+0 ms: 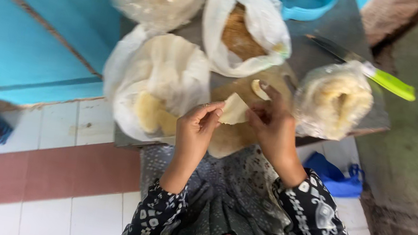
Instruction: The person sits on the floor with a cutting board on their lap and folds thin dough squares around a filling by hand, pressing the edges to seal them. They use a spoon to scoop brown sugar filling from a plastic bag and place finished folded pieces into another bag.
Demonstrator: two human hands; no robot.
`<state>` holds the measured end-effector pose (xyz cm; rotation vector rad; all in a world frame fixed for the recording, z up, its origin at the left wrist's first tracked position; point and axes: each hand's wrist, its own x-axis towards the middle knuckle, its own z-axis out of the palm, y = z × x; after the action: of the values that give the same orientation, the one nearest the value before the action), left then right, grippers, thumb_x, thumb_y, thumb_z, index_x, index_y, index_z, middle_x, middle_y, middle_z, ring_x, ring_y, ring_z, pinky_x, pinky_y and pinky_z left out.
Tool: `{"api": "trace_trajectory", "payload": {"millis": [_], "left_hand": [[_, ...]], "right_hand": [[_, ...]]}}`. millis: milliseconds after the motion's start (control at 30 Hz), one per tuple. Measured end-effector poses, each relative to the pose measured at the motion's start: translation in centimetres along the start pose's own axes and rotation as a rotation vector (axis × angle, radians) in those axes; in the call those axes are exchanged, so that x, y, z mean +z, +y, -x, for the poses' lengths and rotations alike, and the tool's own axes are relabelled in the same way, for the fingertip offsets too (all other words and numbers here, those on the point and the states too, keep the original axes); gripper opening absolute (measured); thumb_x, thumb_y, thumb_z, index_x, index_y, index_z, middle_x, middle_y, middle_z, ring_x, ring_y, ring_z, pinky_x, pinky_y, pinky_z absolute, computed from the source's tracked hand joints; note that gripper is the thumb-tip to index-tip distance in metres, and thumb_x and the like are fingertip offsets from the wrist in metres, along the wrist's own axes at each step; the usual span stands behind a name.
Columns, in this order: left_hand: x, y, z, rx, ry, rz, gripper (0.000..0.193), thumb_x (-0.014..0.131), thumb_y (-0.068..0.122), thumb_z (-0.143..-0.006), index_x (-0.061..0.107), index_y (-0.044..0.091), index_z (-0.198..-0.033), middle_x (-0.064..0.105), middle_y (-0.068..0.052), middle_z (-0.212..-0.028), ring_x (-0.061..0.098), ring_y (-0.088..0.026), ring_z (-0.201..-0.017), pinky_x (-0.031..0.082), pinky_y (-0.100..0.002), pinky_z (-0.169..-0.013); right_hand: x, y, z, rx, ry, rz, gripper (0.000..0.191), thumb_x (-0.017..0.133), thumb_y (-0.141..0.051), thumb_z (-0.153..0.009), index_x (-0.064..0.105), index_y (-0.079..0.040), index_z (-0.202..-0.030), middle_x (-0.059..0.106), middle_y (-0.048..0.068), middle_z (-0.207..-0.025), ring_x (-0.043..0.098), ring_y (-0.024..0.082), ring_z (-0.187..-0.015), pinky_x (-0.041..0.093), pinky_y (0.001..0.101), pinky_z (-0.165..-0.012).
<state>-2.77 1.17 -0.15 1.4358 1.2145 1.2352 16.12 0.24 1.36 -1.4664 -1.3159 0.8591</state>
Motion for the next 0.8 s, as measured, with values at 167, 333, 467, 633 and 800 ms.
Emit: {"api": "trace_trajectory", "payload": {"millis": [167, 333, 467, 633, 800], "left_hand": [[2.2, -0.7, -1.2, 0.328, 0.023, -0.527, 0.019, 0.067, 0.006, -0.093, 0.076, 0.004, -0.109, 0.07, -0.018, -0.094, 0.069, -0.037, -0.084, 0.054, -0.044, -0.071], [2.5, -1.1, -1.1, 0.236, -0.004, -0.736, 0.03, 0.065, 0.007, -0.095, 0.067, 0.002, -0.125, 0.072, -0.017, -0.099, 0.069, -0.037, -0.086, 0.054, -0.047, -0.073], [2.6, -1.0, -1.0, 0.269, 0.001, -0.685, 0.04, 0.066, 0.007, -0.092, 0.062, 0.0, -0.132, 0.072, -0.015, -0.1, 0.071, -0.034, -0.086, 0.055, -0.044, -0.072], [1.4, -0.9, -0.4, 0.072, -0.038, -0.593, 0.039, 0.069, 0.009, -0.091, 0.063, 0.001, -0.129, 0.072, -0.013, -0.09, 0.071, -0.029, -0.076, 0.057, -0.04, -0.071], [1.0, -1.0, -0.1, -0.035, -0.008, -0.49, 0.04, 0.071, 0.01, -0.089, 0.064, 0.003, -0.128, 0.075, -0.01, -0.089, 0.073, -0.026, -0.074, 0.057, -0.038, -0.07]], "right_hand": [[-7.4, 2.3, 1.9, -0.363, 0.389, 0.592, 0.023, 0.06, 0.013, -0.091, 0.061, 0.0, -0.111, 0.064, 0.018, -0.126, 0.069, 0.032, -0.093, 0.055, 0.0382, -0.075], [-13.1, 4.9, -0.5, -0.162, 0.286, 0.914, 0.04, 0.059, 0.0, -0.096, 0.073, -0.013, -0.131, 0.058, 0.019, -0.113, 0.064, 0.039, -0.094, 0.054, 0.0482, -0.077], [-13.4, 6.1, -1.9, -0.18, 0.185, 1.015, 0.023, 0.067, -0.013, -0.096, 0.076, -0.02, -0.116, 0.058, 0.017, -0.109, 0.064, 0.038, -0.095, 0.054, 0.0486, -0.078], [-15.0, 4.9, -1.2, -0.234, 0.22, 0.852, 0.026, 0.066, -0.001, -0.094, 0.076, -0.019, -0.11, 0.059, 0.017, -0.116, 0.063, 0.037, -0.102, 0.054, 0.0488, -0.086], [-9.5, 3.1, 0.2, -0.483, 0.124, 0.382, 0.051, 0.041, 0.025, -0.078, 0.064, -0.004, -0.114, 0.061, 0.017, -0.123, 0.059, 0.035, -0.121, 0.051, 0.045, -0.103]]}}
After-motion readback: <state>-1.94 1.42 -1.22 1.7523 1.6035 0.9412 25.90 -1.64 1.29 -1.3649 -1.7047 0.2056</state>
